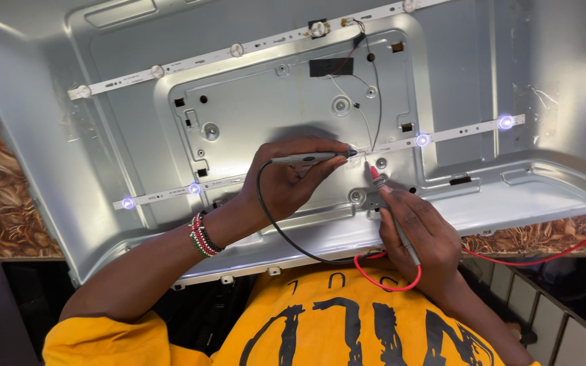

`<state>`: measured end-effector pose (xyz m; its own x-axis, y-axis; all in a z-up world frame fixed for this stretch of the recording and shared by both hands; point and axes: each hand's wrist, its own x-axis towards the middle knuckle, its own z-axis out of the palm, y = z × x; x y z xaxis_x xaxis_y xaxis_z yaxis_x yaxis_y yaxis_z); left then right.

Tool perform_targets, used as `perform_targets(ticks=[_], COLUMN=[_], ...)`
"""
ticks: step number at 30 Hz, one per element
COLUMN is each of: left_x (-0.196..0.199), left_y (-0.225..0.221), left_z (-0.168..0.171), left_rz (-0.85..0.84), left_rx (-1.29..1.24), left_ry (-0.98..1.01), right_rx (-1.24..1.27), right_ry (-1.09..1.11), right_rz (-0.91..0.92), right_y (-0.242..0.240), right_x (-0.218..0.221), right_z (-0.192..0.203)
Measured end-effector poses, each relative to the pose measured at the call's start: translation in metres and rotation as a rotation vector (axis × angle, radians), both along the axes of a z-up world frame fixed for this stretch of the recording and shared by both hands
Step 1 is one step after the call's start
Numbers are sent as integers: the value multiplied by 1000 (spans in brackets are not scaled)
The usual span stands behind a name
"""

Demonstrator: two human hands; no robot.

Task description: The person uses two multimeter probes to test contact points on a television backlight array, moving the probes between different LEDs to check for functionality.

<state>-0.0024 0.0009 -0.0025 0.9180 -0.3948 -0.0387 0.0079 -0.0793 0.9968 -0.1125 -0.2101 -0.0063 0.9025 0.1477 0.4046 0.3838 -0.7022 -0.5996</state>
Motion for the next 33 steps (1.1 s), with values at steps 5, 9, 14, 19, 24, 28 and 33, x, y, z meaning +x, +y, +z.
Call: perform_targets(ticks=[5, 9, 14, 19, 24, 28, 33], left_x=[-7, -5, -1, 6, 14, 17, 18], left_y=[-1, 3, 0, -1, -1, -1, -2], left_z=[-3, -3, -10, -10, -10, -5, -6], left_rz=[33, 1, -33, -54, -92, -99, -104], left_rx=[-60, 51, -14, 66, 166, 161, 169], left_ry=[41, 5, 132, 119, 57, 97, 136], right_rx=[-39, -69, -107, -109, -111, -94, -93], right_ry=[-38, 37, 37, 43, 29, 28, 35], right_rz=[-32, 33, 18, 19, 20, 19, 20], right_y=[3, 0, -4, -5, -4, -4, -4], right_x=[-1, -7, -11, -11, -10, -11, -11], right_z=[-1, 3, -2, -1, -1, -3, -3])
